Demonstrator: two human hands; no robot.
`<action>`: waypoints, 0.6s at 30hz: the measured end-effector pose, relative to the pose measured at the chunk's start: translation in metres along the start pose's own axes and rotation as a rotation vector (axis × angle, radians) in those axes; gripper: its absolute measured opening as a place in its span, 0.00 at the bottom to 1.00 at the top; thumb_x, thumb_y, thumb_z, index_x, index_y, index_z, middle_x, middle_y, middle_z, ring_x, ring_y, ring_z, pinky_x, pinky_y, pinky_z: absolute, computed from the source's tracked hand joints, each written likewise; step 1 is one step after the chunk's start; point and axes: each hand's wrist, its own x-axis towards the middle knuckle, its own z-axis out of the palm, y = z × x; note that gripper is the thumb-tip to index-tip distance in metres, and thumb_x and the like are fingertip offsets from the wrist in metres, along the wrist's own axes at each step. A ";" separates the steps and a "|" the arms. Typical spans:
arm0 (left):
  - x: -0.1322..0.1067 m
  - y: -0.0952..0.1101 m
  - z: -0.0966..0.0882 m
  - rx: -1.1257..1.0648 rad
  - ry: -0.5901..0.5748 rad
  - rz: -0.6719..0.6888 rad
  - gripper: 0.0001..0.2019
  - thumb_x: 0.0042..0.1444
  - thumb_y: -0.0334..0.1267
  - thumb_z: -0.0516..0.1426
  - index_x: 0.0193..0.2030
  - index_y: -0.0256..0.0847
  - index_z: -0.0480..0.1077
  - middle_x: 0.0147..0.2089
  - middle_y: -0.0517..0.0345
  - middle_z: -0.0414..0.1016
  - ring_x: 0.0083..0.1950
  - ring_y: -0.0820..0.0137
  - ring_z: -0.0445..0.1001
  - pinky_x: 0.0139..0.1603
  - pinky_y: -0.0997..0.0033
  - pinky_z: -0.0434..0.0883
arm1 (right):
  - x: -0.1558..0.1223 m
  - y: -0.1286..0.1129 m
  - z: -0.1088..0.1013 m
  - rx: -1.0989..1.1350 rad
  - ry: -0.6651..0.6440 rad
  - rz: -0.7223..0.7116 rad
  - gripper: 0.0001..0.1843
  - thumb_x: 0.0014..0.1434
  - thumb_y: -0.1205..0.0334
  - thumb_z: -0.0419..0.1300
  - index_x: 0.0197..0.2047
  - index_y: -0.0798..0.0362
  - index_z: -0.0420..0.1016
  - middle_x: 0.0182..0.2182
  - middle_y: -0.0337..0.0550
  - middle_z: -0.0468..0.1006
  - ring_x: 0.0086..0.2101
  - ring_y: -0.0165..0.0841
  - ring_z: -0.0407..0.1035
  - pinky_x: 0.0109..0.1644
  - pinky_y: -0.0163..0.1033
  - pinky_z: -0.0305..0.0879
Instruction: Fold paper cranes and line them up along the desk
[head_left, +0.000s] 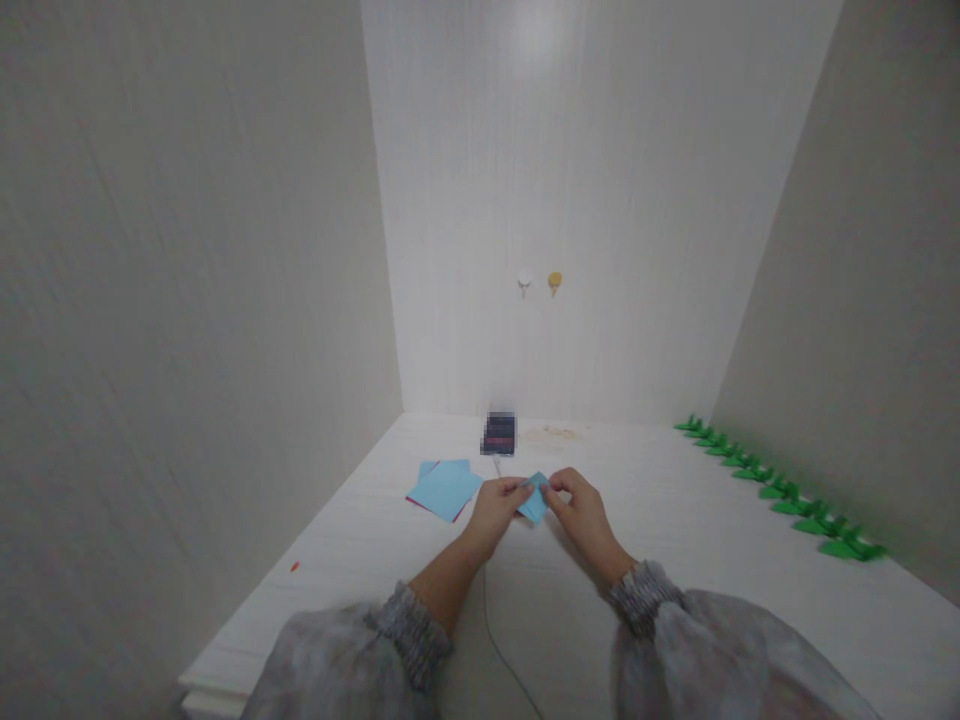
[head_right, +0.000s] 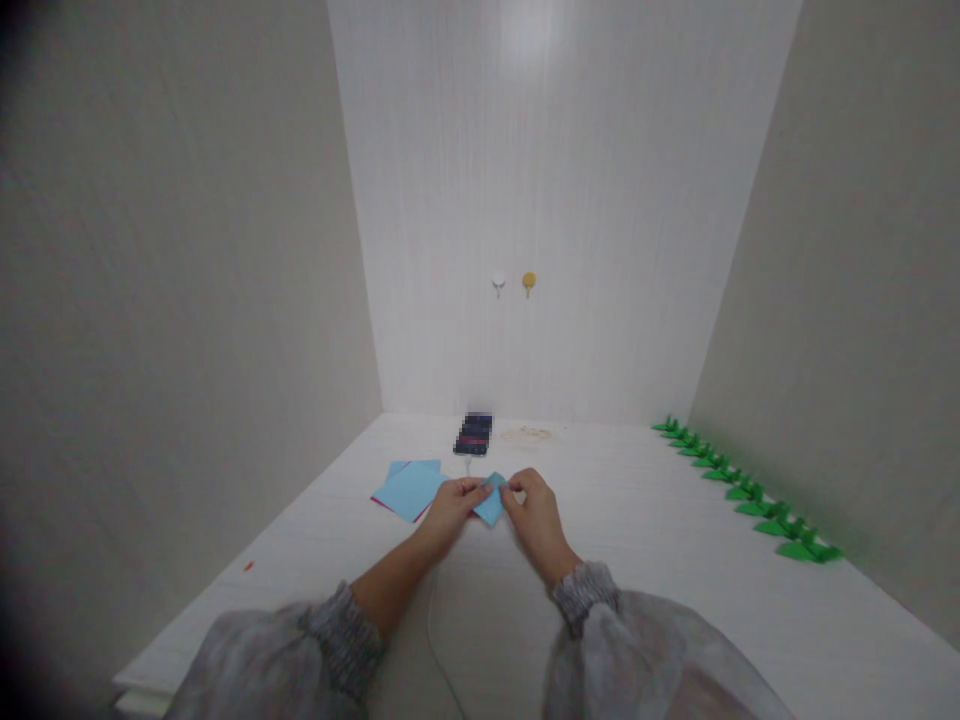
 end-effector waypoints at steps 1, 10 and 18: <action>0.000 0.001 0.001 0.015 0.004 0.004 0.15 0.39 0.44 0.59 0.30 0.33 0.74 0.23 0.57 0.71 0.23 0.75 0.66 0.28 0.75 0.63 | 0.000 0.000 0.000 -0.019 -0.002 0.000 0.07 0.50 0.61 0.52 0.23 0.53 0.64 0.24 0.42 0.68 0.28 0.33 0.62 0.34 0.38 0.59; 0.005 -0.007 0.001 0.128 -0.015 0.075 0.13 0.41 0.41 0.58 0.31 0.34 0.74 0.26 0.55 0.73 0.25 0.73 0.67 0.28 0.75 0.62 | -0.001 0.001 0.003 -0.133 -0.030 0.061 0.04 0.46 0.63 0.51 0.23 0.53 0.63 0.23 0.43 0.68 0.28 0.34 0.62 0.34 0.39 0.58; 0.008 -0.011 0.000 0.234 0.040 0.085 0.13 0.41 0.40 0.57 0.33 0.35 0.74 0.31 0.52 0.75 0.30 0.69 0.69 0.32 0.74 0.63 | -0.001 0.006 0.005 -0.212 -0.015 0.079 0.03 0.46 0.64 0.51 0.23 0.53 0.63 0.24 0.43 0.68 0.29 0.35 0.62 0.34 0.39 0.57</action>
